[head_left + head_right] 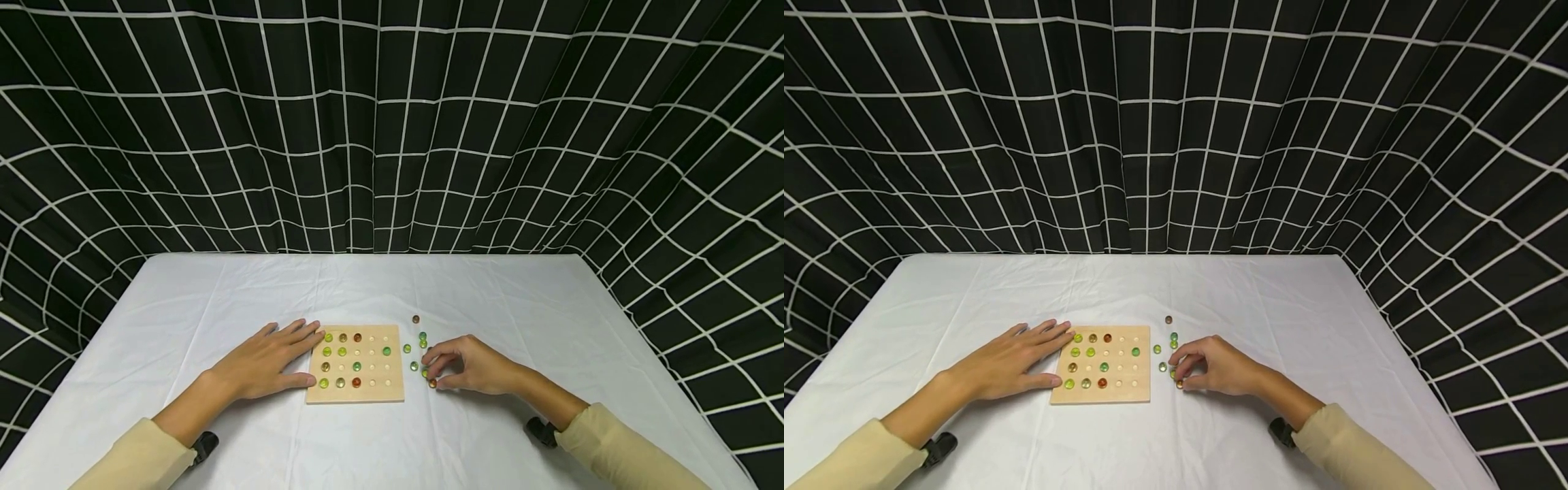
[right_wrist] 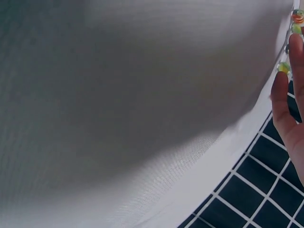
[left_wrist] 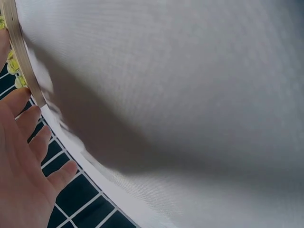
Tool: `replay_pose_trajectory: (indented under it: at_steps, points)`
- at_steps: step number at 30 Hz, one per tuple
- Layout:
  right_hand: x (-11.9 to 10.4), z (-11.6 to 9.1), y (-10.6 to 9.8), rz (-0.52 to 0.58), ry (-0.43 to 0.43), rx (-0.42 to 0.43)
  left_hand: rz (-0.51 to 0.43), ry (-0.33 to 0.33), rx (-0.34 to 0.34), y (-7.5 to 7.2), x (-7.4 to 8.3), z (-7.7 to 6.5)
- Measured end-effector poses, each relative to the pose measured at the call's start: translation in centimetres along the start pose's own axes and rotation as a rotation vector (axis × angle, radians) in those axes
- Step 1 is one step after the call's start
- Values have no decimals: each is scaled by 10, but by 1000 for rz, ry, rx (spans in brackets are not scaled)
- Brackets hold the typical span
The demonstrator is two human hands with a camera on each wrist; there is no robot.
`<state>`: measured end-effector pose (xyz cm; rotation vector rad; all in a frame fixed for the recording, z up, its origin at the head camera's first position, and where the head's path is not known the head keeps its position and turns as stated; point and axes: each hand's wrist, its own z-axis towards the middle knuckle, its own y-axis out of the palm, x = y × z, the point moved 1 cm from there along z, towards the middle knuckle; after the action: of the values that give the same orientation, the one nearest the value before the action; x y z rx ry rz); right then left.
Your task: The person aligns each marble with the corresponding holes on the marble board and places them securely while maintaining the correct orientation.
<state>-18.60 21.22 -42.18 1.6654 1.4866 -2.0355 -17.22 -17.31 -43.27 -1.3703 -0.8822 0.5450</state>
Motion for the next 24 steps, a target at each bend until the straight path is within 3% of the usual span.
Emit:
replay_pose_trajectory:
  at_steps: [24]
  points:
    - [2,3,6,-92,7,12,41,36,23,2,-3,1]
